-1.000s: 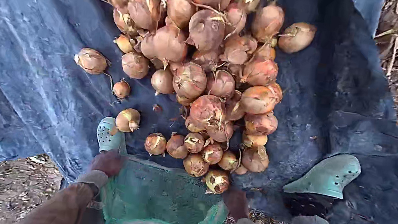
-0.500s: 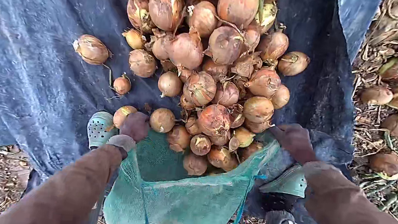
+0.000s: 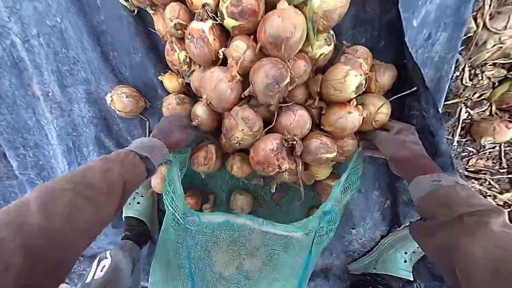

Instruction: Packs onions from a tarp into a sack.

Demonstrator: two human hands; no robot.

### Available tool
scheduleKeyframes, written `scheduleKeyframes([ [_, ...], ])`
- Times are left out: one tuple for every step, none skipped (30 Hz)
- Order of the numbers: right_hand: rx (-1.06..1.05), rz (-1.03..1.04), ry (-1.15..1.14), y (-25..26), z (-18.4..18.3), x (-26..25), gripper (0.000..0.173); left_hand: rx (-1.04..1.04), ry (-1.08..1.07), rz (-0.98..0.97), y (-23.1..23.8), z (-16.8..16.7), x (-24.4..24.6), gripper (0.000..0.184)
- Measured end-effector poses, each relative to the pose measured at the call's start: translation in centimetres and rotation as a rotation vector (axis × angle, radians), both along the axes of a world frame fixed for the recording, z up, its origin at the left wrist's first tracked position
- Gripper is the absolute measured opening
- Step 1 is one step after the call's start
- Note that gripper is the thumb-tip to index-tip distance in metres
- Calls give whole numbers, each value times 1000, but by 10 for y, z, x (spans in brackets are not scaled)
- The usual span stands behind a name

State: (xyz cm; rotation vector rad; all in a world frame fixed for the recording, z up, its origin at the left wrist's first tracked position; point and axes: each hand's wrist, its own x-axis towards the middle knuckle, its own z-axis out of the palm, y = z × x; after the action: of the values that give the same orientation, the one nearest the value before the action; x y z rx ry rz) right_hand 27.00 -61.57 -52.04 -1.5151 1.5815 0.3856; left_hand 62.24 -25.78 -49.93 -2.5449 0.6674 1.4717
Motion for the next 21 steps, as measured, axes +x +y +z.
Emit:
scheduleKeyframes([
  [57,-102,-176,-12,4,4,44,-30,4,60,3,10,8,36],
  [135,-174,-295,-21,10,5,55,-56,-56,98,10,25,11,34],
  [206,-216,-378,-30,13,12,62,-107,-144,169,12,39,15,36],
  [236,-232,-427,-38,14,22,63,-177,-205,290,14,46,19,43],
  [234,-243,-442,-40,12,31,62,-220,-182,461,17,47,22,54],
  [217,-250,-433,-37,8,40,62,-241,-73,682,18,40,23,67],
  [195,-239,-420,-37,3,53,62,-266,33,903,13,27,24,77],
  [174,-212,-405,-38,-4,67,63,-288,68,1068,5,10,24,84],
  [167,-180,-379,-36,-12,80,66,-296,48,1161,-2,-6,22,89],
  [189,-134,-353,-30,-16,92,69,-294,26,1208,-6,-14,19,90],
  [248,-95,-327,-22,-17,101,72,-286,3,1203,-7,-17,16,87],
  [324,-47,-317,-14,-15,107,74,-296,-11,1156,-7,-15,12,81],
  [404,27,-316,-7,-11,112,74,-323,0,1097,-9,-13,10,75],
  [457,108,-301,0,-6,122,69,-338,45,1038,-14,-11,10,75],
  [514,171,-277,10,-2,129,69,-329,126,1006,-20,-8,9,77],
  [581,225,-269,22,0,132,70,-307,224,1017,-24,-7,4,76],
  [636,242,-263,36,0,132,71,-276,315,1043,-27,-3,-5,74],
  [671,251,-266,46,2,133,71,-266,392,1048,-31,-1,-9,75],
  [699,271,-296,47,3,138,70,-282,453,1029,-38,-2,-6,76],
  [715,261,-316,50,2,138,70,-290,501,997,-41,-4,-8,73],
  [739,229,-319,59,4,131,69,-277,541,966,-36,-5,-15,67],
])
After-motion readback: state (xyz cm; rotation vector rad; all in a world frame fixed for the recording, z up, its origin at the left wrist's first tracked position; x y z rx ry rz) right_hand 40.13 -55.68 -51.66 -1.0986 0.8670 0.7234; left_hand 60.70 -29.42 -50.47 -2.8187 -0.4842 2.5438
